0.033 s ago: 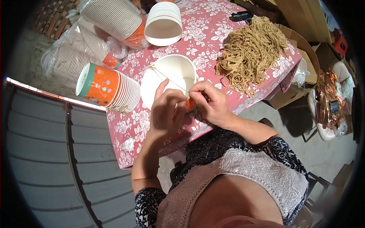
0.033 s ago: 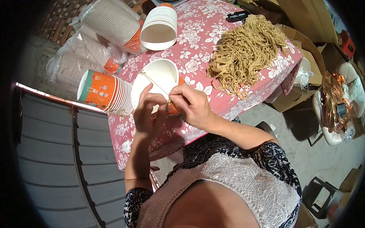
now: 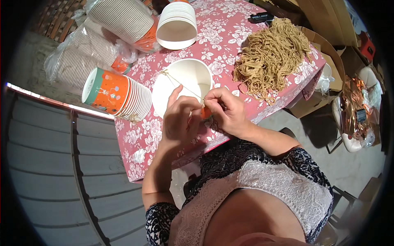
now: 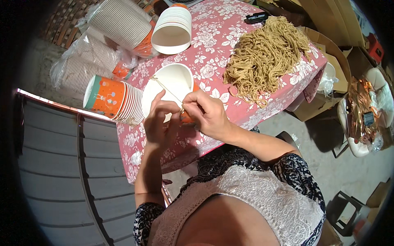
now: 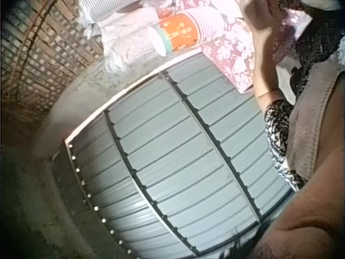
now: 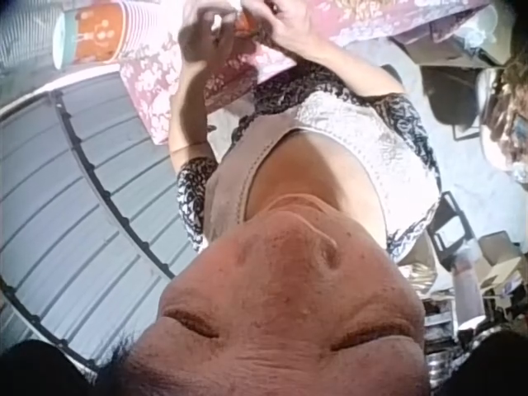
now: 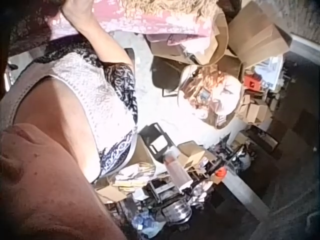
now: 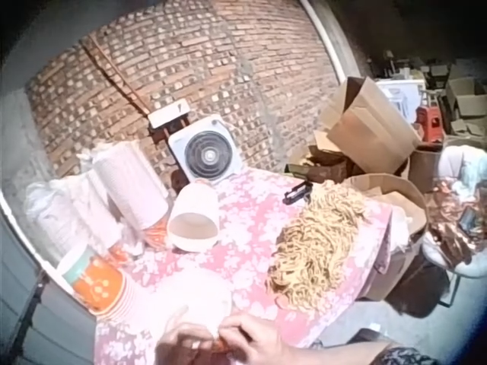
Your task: Tying rubber bands around individual paper bowls to prepare them for packaging.
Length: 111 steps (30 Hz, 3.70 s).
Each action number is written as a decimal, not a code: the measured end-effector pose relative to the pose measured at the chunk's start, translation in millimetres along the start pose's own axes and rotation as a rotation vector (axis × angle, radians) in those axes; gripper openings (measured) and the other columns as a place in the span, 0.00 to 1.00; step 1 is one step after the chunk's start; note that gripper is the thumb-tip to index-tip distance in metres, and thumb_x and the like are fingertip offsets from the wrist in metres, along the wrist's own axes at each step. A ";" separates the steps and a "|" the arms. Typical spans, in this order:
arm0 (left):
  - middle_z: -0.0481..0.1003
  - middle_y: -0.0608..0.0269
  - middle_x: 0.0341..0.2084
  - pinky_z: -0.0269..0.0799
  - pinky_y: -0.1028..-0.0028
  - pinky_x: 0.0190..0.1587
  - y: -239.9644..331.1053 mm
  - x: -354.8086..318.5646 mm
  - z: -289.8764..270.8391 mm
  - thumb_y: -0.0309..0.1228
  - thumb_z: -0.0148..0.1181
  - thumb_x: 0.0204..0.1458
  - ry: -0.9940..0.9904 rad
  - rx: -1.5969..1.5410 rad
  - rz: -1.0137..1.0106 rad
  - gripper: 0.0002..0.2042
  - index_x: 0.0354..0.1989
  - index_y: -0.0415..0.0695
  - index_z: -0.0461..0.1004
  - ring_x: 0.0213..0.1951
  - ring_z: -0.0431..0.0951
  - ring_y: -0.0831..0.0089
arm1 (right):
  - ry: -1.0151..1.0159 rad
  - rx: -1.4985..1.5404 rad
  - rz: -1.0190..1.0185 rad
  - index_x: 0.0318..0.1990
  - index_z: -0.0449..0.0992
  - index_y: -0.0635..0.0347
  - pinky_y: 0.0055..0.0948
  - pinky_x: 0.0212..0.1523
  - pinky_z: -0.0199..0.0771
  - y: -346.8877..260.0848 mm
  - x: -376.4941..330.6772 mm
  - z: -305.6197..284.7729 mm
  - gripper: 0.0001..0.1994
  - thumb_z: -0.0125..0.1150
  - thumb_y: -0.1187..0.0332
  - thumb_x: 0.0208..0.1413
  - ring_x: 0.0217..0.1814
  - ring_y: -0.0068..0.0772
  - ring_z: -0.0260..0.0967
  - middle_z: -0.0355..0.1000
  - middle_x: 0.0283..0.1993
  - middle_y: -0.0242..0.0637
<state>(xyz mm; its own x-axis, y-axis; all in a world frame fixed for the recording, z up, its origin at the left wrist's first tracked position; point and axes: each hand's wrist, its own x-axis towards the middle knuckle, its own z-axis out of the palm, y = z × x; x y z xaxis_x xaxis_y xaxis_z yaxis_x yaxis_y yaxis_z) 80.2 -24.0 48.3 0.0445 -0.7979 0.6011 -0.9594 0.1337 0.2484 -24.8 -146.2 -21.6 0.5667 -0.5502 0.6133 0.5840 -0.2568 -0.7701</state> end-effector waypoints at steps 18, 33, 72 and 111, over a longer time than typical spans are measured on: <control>0.75 0.62 0.31 0.65 0.43 0.59 -1.4 -1.9 2.9 0.19 0.58 0.54 0.119 -0.081 0.055 0.10 0.43 0.44 0.69 0.33 0.79 0.62 | -0.032 -0.304 -0.315 0.36 0.76 0.67 0.27 0.26 0.68 -4.5 7.4 -5.9 0.03 0.63 0.81 0.54 0.26 0.33 0.72 0.73 0.28 0.41; 0.77 0.57 0.31 0.70 0.46 0.57 -6.0 -0.6 4.7 0.22 0.55 0.57 0.125 -0.083 0.035 0.08 0.44 0.43 0.67 0.30 0.79 0.59 | -0.030 -0.332 -0.334 0.36 0.77 0.66 0.27 0.25 0.68 -5.4 4.3 -0.8 0.05 0.63 0.82 0.52 0.24 0.32 0.70 0.72 0.26 0.40; 0.72 0.57 0.33 0.48 0.33 0.65 -11.9 -7.1 -10.2 0.20 0.52 0.54 -0.019 0.009 0.007 0.05 0.36 0.43 0.66 0.42 0.77 0.61 | -0.190 -0.449 -0.246 0.34 0.64 0.65 0.39 0.30 0.65 -7.2 3.7 -42.0 0.05 0.53 0.80 0.58 0.29 0.47 0.65 0.63 0.30 0.44; 0.58 0.30 0.59 0.39 0.20 0.58 -70.1 -10.7 -244.4 0.34 0.60 0.55 0.400 1.733 -0.484 0.15 0.40 0.32 0.69 0.67 0.45 0.30 | 0.098 -0.198 0.024 0.33 0.76 0.70 0.26 0.41 0.68 29.5 -28.6 -88.0 0.07 0.52 0.79 0.60 0.38 0.31 0.70 0.72 0.36 0.41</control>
<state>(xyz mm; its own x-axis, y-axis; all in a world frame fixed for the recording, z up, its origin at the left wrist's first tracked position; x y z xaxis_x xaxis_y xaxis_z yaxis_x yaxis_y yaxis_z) 215.1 118.9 210.1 0.1781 -0.3727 0.9107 -0.0089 -0.9261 -0.3772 -74.9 -208.0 -77.3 0.5144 -0.6302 0.5816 0.4397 -0.3884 -0.8098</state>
